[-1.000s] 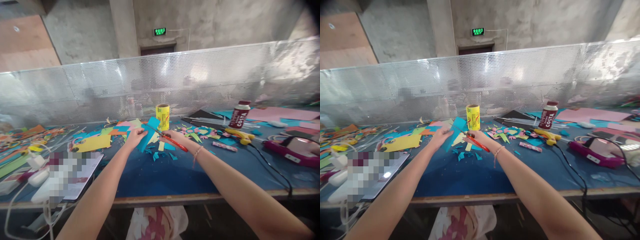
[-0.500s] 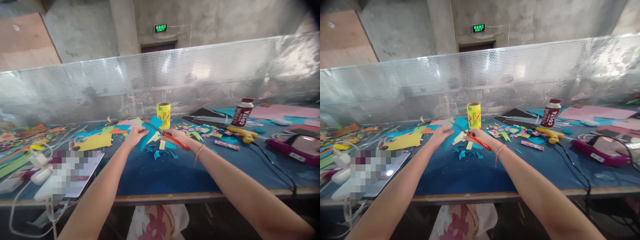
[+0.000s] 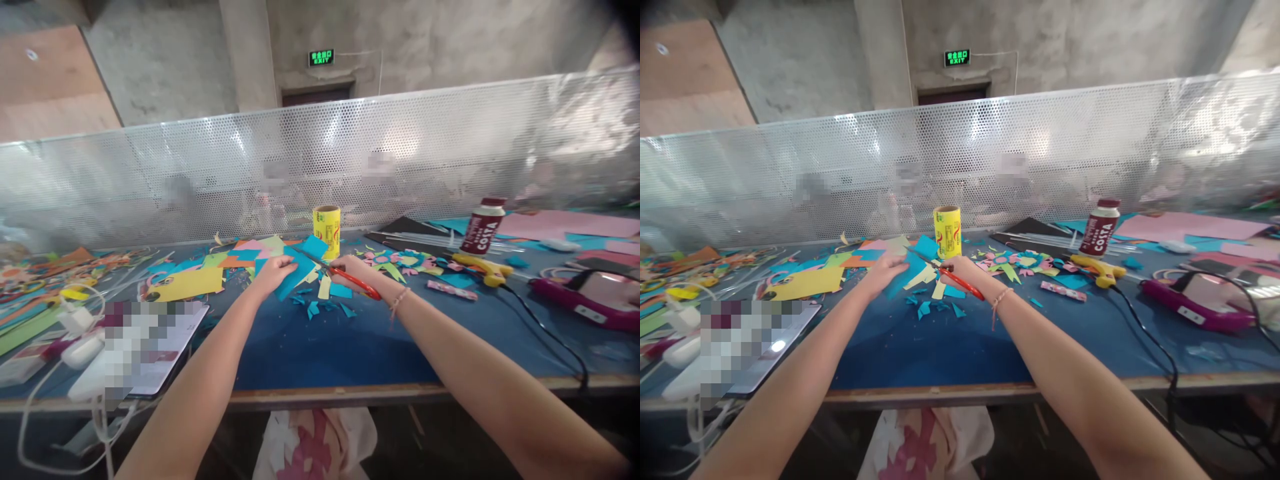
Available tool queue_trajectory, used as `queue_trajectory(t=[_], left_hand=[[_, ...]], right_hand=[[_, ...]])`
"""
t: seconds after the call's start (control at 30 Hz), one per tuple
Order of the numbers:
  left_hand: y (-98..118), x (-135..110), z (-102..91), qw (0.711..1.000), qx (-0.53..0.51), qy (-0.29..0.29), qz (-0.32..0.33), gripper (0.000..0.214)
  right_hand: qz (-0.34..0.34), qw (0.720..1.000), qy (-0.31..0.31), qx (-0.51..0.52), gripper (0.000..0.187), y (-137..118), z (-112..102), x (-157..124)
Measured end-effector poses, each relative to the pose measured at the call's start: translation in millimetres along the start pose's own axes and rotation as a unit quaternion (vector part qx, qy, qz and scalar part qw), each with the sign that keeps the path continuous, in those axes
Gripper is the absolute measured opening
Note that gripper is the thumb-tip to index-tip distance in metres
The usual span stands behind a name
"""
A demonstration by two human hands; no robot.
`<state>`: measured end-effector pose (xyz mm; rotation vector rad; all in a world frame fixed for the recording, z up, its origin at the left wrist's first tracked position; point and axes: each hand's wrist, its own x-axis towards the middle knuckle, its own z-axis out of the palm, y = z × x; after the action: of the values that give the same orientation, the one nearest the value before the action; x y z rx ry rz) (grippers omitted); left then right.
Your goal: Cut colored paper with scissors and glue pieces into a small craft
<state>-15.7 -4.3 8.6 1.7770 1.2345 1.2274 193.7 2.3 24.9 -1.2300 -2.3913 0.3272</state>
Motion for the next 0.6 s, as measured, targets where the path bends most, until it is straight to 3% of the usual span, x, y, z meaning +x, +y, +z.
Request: queue_trajectory(t=[0.17,0.6], left_hand=[[-0.6,0.7,-0.7,1.000,0.013,-0.008,-0.002,0.014],[1.5,-1.5,0.4,0.999,0.042,-0.028,-0.010,0.020]], right_hand=[[0.001,1.000,-0.023,-0.012,0.009,-3.2,-0.4,0.3],[-0.012,1.000,-0.009,-0.014,0.013,-5.4,4.5,-1.5]])
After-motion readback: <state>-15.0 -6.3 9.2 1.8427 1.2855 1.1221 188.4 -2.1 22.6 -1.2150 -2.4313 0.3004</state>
